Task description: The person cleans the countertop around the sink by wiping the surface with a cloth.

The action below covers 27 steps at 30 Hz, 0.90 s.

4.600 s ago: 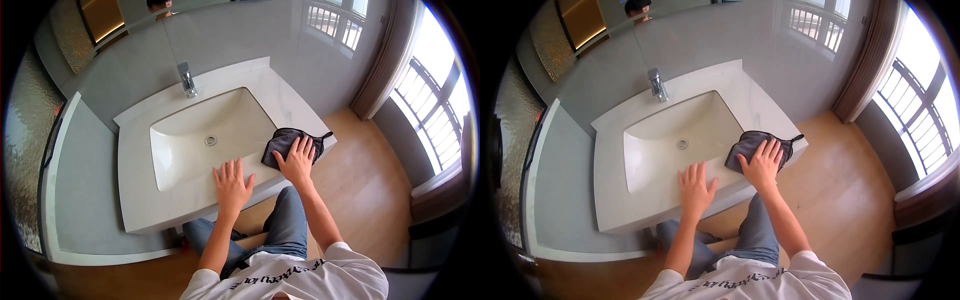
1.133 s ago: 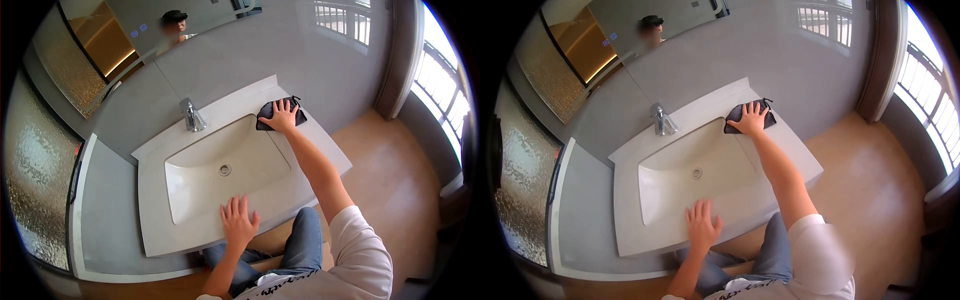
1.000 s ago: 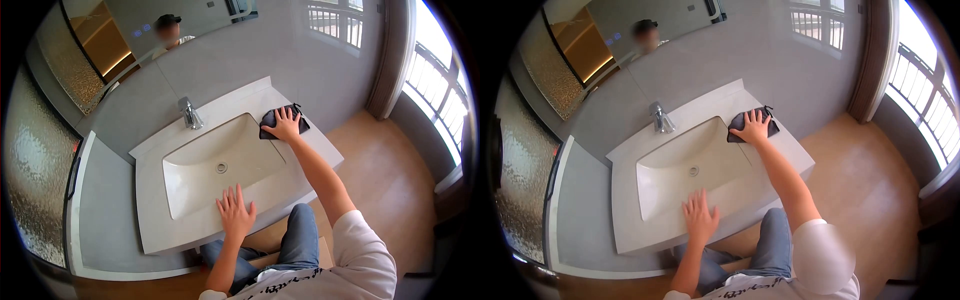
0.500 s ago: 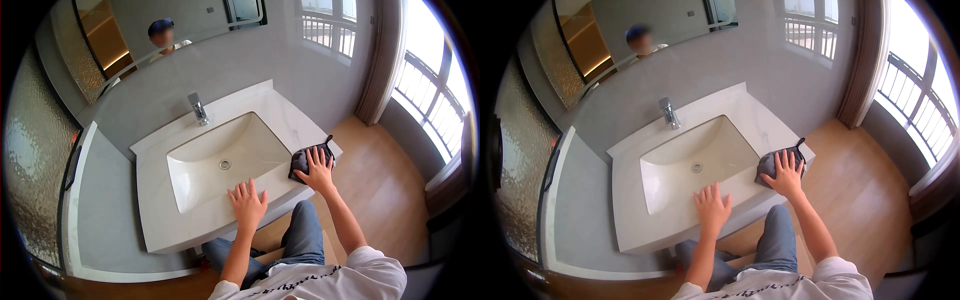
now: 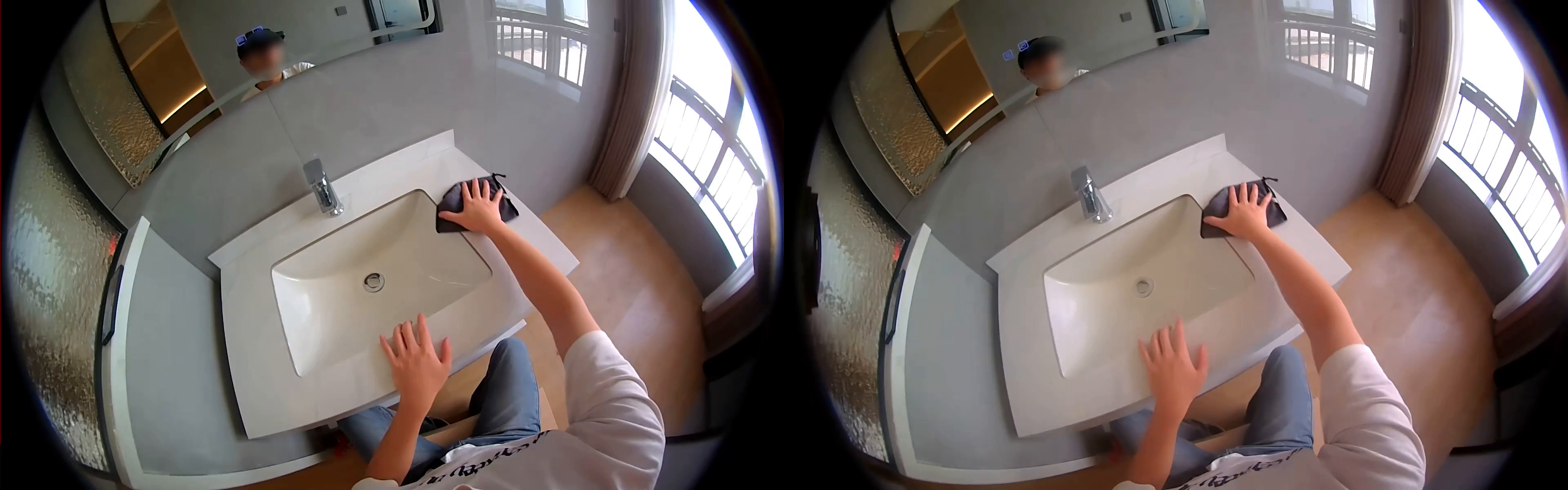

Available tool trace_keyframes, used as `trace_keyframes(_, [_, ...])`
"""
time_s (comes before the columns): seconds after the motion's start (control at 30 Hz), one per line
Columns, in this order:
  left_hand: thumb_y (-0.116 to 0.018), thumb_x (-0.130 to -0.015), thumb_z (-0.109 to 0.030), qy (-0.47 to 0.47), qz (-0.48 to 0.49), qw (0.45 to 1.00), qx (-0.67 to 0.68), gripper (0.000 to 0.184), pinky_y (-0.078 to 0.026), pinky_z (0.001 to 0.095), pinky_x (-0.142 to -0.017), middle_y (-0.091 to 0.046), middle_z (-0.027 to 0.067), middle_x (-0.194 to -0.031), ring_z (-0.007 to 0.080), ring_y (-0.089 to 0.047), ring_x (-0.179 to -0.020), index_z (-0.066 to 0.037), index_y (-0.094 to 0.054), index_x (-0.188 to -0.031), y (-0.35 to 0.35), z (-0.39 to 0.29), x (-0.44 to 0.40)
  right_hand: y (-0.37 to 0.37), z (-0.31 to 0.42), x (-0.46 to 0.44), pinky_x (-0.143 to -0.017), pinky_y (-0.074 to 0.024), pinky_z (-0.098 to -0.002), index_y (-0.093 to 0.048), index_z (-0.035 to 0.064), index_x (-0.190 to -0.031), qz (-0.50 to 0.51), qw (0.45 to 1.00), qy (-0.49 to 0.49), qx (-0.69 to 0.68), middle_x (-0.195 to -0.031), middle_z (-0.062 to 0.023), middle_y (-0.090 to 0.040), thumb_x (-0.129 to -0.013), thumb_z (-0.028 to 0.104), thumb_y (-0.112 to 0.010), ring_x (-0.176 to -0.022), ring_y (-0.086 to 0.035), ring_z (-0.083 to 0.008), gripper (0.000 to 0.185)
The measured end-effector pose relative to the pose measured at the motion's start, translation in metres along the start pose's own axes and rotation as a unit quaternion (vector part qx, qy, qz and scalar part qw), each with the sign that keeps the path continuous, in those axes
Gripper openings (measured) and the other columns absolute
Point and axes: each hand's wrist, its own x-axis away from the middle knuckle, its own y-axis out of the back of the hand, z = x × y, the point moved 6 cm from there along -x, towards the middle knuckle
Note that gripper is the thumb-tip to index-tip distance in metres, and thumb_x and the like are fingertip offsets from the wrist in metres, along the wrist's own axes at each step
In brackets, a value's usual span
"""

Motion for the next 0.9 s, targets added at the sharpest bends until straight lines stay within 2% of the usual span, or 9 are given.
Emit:
trace_keyframes(0.07, [-0.061, -0.085, -0.037, -0.008, -0.002, 1.000, -0.002, 0.060, -0.028, 0.0601, -0.108, -0.053, 0.0180, -0.121, 0.0344, -0.048, -0.119, -0.002, -0.049, -0.133, 0.000, 0.000, 0.000, -0.005, 0.011, -0.034, -0.108, -0.0099, -0.0701, -0.027, 0.0045, -0.151, 0.008, 1.000, -0.018, -0.004, -0.157, -0.0197, -0.022, -0.072, 0.088, -0.044, -0.145, -0.015, -0.0418, 0.116])
trace_keyframes(0.23, [-0.063, -0.083, -0.037, 0.000, 0.030, 1.000, 0.003, 0.061, -0.029, 0.0614, -0.106, -0.052, 0.0169, -0.121, 0.0341, -0.047, -0.120, -0.004, -0.049, -0.131, 0.003, -0.003, -0.001, -0.013, 0.018, -0.099, -0.112, -0.0092, -0.0638, -0.023, -0.0048, -0.149, -0.022, 0.994, -0.106, -0.017, -0.155, -0.0202, -0.026, -0.068, 0.088, -0.050, -0.146, -0.016, -0.0375, 0.126])
trace_keyframes(0.37, [-0.064, -0.082, -0.036, 0.006, 0.038, 0.999, 0.007, 0.060, -0.031, 0.0612, -0.105, -0.052, 0.0156, -0.121, 0.0334, -0.048, -0.119, -0.005, -0.050, -0.131, 0.005, -0.002, -0.004, -0.015, 0.011, -0.128, -0.111, -0.0140, -0.0619, -0.023, -0.0040, -0.149, -0.004, 0.995, -0.093, -0.020, -0.157, -0.0191, -0.024, -0.068, 0.088, -0.049, -0.146, -0.018, -0.0354, 0.126])
trace_keyframes(0.43, [-0.064, -0.082, -0.036, 0.009, 0.030, 1.000, -0.001, 0.060, -0.031, 0.0608, -0.105, -0.053, 0.0150, -0.121, 0.0330, -0.048, -0.119, -0.005, -0.050, -0.131, 0.002, -0.001, -0.003, -0.017, 0.010, -0.130, -0.112, -0.0133, -0.0624, -0.025, 0.0019, -0.151, 0.003, 0.996, -0.091, -0.017, -0.158, -0.0170, -0.022, -0.069, 0.088, -0.047, -0.146, -0.017, -0.0351, 0.121])
trace_keyframes(0.63, [-0.063, -0.082, -0.036, 0.001, -0.002, 1.000, -0.006, 0.060, -0.032, 0.0590, -0.106, -0.054, 0.0144, -0.122, 0.0328, -0.049, -0.119, -0.005, -0.050, -0.131, -0.001, -0.001, 0.001, -0.013, 0.000, -0.092, -0.112, -0.0109, -0.0633, -0.028, 0.0117, -0.152, 0.011, 0.999, -0.030, -0.012, -0.159, -0.0123, -0.022, -0.072, 0.087, -0.044, -0.147, -0.016, -0.0345, 0.111])
trace_keyframes(0.9, [-0.061, -0.085, -0.035, 0.003, -0.015, 1.000, 0.009, 0.055, -0.030, 0.0597, -0.107, -0.054, 0.0153, -0.123, 0.0336, -0.048, -0.119, -0.005, -0.050, -0.130, -0.004, 0.000, 0.002, 0.009, -0.026, 0.049, -0.112, -0.0107, -0.0654, -0.033, 0.0069, -0.149, -0.014, 0.999, 0.031, -0.027, -0.157, -0.0159, -0.026, -0.073, 0.082, -0.050, -0.145, -0.020, -0.0363, 0.108])
